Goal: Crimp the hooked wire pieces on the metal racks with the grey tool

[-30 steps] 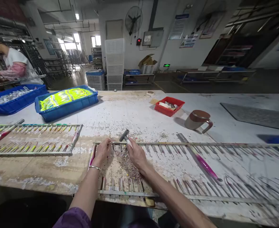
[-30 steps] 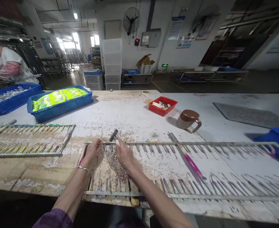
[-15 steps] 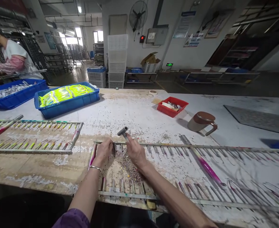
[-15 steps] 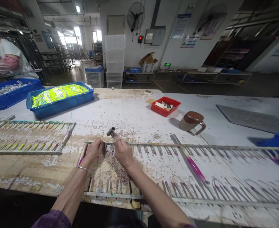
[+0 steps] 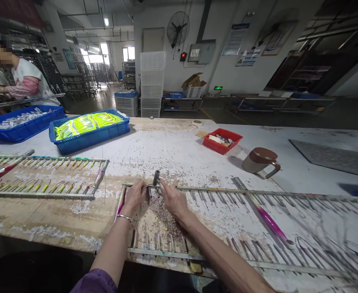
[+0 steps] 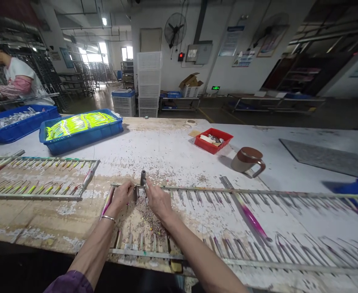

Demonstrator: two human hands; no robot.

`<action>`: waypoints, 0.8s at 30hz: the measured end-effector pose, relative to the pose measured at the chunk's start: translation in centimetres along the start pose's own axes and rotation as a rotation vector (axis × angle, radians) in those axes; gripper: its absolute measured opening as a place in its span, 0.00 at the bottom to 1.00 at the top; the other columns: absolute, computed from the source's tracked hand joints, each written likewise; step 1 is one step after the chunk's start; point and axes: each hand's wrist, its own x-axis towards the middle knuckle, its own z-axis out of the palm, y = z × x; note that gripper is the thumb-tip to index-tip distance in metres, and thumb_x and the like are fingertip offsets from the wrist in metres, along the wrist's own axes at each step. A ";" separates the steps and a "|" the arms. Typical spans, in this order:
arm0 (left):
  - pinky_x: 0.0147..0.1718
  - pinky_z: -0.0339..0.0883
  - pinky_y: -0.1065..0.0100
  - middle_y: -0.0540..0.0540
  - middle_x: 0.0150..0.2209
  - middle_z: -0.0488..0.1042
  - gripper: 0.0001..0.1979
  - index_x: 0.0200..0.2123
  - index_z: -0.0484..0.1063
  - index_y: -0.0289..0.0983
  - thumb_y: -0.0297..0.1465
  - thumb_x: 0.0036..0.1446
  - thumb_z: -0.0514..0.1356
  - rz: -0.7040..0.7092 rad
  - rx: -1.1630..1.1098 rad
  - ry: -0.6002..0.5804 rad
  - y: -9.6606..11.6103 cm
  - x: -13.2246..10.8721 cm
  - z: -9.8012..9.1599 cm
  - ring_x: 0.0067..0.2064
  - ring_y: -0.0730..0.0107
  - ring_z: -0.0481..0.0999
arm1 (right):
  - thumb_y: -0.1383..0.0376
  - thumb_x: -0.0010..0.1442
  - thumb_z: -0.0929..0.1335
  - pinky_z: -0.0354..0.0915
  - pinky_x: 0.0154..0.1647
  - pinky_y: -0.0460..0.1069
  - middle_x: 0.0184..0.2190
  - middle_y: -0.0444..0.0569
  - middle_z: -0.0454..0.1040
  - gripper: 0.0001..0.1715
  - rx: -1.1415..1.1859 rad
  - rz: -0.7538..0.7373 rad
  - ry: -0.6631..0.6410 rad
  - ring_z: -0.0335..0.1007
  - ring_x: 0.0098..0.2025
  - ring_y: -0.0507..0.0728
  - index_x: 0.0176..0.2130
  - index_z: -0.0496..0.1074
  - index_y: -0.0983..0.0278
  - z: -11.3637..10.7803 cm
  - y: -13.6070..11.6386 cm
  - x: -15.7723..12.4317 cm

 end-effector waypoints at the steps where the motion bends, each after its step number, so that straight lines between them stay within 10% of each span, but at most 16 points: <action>1: 0.36 0.60 0.67 0.47 0.35 0.79 0.08 0.39 0.74 0.40 0.27 0.68 0.55 -0.002 -0.006 0.001 0.1 0.0 -0.1 0.36 0.65 0.75 | 0.60 0.80 0.56 0.63 0.32 0.48 0.39 0.54 0.81 0.29 0.007 0.001 0.036 0.74 0.33 0.57 0.72 0.68 0.59 -0.1 0.0 0.0; 7: 0.35 0.60 0.67 0.48 0.34 0.78 0.09 0.37 0.74 0.40 0.26 0.67 0.55 -0.019 -0.035 -0.011 0.3 0.0 -0.3 0.35 0.65 0.75 | 0.62 0.78 0.58 0.62 0.29 0.47 0.35 0.53 0.81 0.28 -0.033 0.017 -0.089 0.72 0.30 0.56 0.70 0.71 0.60 -0.3 -0.2 0.1; 24: 0.38 0.63 0.67 0.47 0.36 0.80 0.09 0.40 0.76 0.39 0.26 0.67 0.56 -0.016 -0.050 -0.017 -0.1 0.1 -0.3 0.38 0.64 0.76 | 0.64 0.80 0.56 0.56 0.25 0.46 0.34 0.51 0.80 0.28 -0.042 -0.070 0.071 0.69 0.27 0.52 0.69 0.72 0.62 0.6 0.2 0.9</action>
